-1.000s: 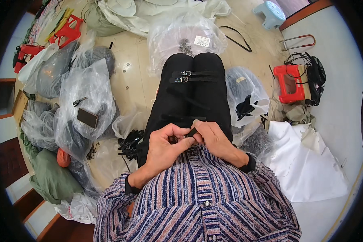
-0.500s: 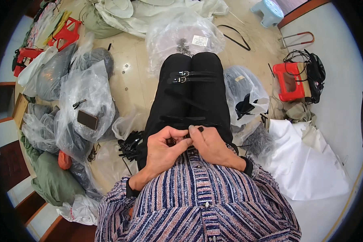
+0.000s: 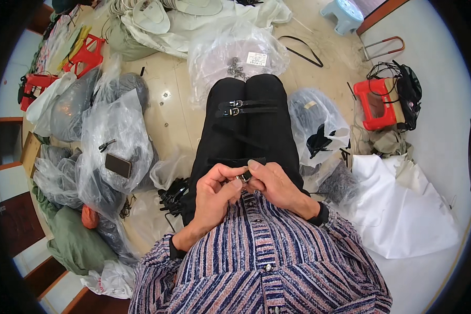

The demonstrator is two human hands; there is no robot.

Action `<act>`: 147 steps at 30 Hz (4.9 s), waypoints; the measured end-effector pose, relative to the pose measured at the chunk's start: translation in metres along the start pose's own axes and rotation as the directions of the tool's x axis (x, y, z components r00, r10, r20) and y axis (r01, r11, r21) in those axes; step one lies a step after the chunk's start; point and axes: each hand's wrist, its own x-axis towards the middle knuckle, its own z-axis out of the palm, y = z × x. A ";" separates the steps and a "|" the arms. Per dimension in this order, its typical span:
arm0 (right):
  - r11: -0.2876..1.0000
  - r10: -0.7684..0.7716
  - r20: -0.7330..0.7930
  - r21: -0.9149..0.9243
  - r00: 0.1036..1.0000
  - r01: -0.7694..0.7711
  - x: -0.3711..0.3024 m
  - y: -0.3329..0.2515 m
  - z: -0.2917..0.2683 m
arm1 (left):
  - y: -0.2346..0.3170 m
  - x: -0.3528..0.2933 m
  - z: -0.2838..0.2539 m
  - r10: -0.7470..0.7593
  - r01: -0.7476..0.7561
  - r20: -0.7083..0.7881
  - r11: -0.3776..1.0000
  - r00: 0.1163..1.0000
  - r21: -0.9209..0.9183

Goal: Assembling black straps with metal buckles for shoes.

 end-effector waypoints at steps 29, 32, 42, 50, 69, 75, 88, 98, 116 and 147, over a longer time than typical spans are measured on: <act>0.997 -0.052 0.055 -0.061 0.997 0.056 -0.001 0.008 0.001 | 0.000 0.001 -0.003 -0.121 0.117 -0.029 0.987 0.992 -0.113; 0.997 -0.048 0.040 -0.061 0.998 0.050 -0.003 0.007 0.003 | 0.001 -0.001 -0.003 -0.113 0.110 -0.025 0.988 0.993 -0.104; 0.993 -0.042 0.039 -0.106 0.998 0.046 0.000 0.001 0.001 | 0.020 0.000 0.007 -0.099 0.101 -0.021 0.987 0.995 0.129; 0.979 -0.068 0.047 -0.192 0.997 0.076 0.000 -0.003 0.003 | 0.023 -0.001 0.008 -0.105 0.114 -0.047 0.959 0.993 0.260; 0.996 -0.012 -0.026 0.086 1.000 0.014 -0.004 0.015 -0.002 | 0.008 -0.004 0.009 -0.080 0.080 -0.007 0.993 0.997 0.087; 1.000 0.005 -0.008 -0.007 1.000 -0.005 -0.004 0.007 -0.002 | 0.009 -0.002 0.004 -0.134 0.133 0.026 0.990 0.991 0.053; 0.781 -0.355 0.019 -0.543 0.935 0.308 -0.004 -0.005 0.013 | 0.002 -0.006 0.000 0.087 -0.058 -0.056 0.914 0.995 0.401; 0.989 0.030 -0.131 -0.137 0.991 -0.048 -0.012 -0.003 0.007 | 0.010 -0.009 0.003 -0.141 0.144 -0.031 0.967 0.990 0.210; 0.478 -0.385 0.167 -0.805 0.908 0.351 -0.012 -0.007 0.019 | 0.011 -0.015 0.004 0.019 0.031 -0.094 0.864 0.995 0.503; 0.212 -0.448 0.341 -0.857 0.827 0.469 -0.022 -0.016 0.023 | 0.025 -0.023 0.009 -0.031 0.051 -0.046 0.835 0.998 0.549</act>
